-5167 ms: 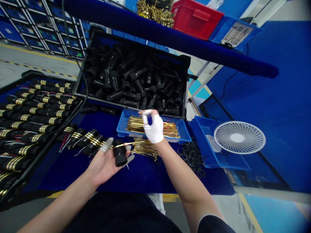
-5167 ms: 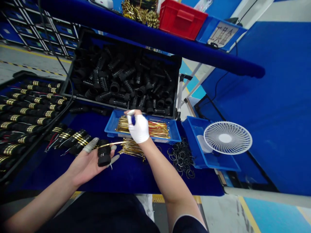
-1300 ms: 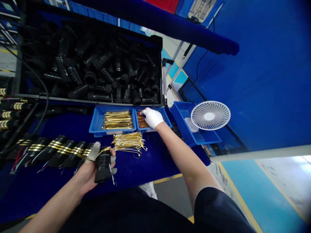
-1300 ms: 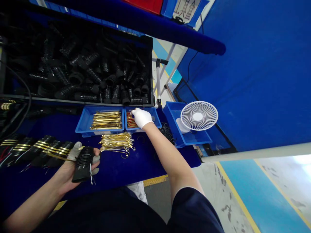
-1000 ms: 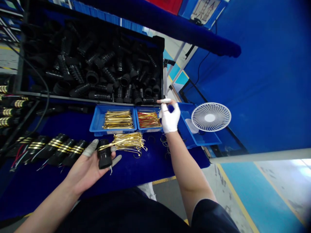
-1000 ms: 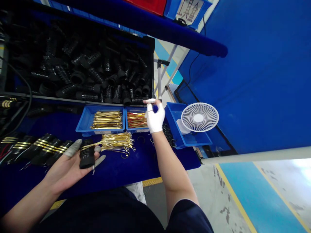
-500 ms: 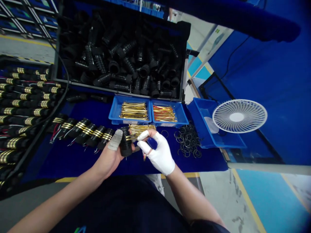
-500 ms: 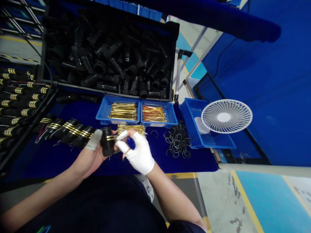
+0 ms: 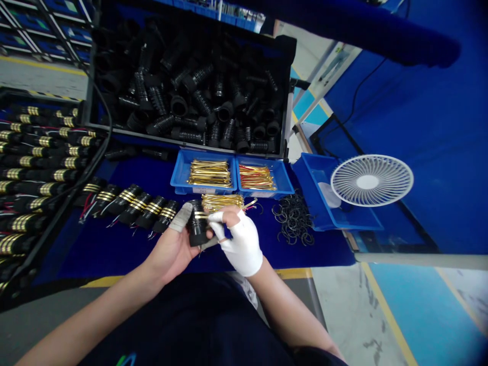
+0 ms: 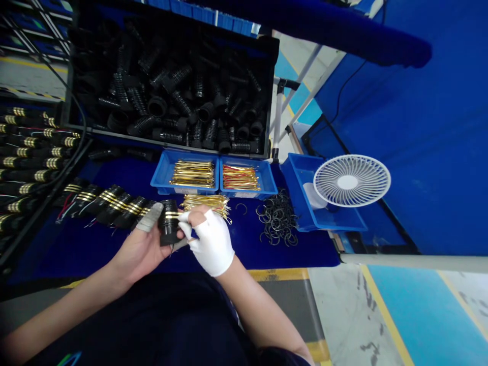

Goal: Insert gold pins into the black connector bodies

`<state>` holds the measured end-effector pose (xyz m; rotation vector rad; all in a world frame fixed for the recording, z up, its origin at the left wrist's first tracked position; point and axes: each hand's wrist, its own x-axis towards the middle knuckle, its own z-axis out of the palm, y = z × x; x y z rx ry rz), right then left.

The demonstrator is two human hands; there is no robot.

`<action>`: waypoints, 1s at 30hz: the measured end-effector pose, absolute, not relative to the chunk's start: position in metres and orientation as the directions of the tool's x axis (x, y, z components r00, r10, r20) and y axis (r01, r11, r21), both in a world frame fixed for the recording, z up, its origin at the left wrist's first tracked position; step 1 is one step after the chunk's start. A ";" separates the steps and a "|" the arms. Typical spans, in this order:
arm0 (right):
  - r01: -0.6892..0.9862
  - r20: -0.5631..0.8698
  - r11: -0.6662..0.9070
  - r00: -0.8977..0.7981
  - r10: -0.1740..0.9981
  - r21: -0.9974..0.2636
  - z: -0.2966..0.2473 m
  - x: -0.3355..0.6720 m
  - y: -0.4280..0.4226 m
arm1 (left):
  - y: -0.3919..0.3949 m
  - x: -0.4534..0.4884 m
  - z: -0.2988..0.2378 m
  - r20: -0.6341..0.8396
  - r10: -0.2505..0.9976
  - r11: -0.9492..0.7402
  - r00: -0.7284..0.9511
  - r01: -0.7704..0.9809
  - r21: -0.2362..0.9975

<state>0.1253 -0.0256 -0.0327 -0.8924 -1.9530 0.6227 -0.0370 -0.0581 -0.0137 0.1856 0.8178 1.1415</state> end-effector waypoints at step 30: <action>0.360 0.423 0.424 -0.086 0.902 -0.831 -0.035 0.104 -0.024 | -0.056 -0.020 -0.016 -0.377 0.924 0.309 0.064 -0.708 0.636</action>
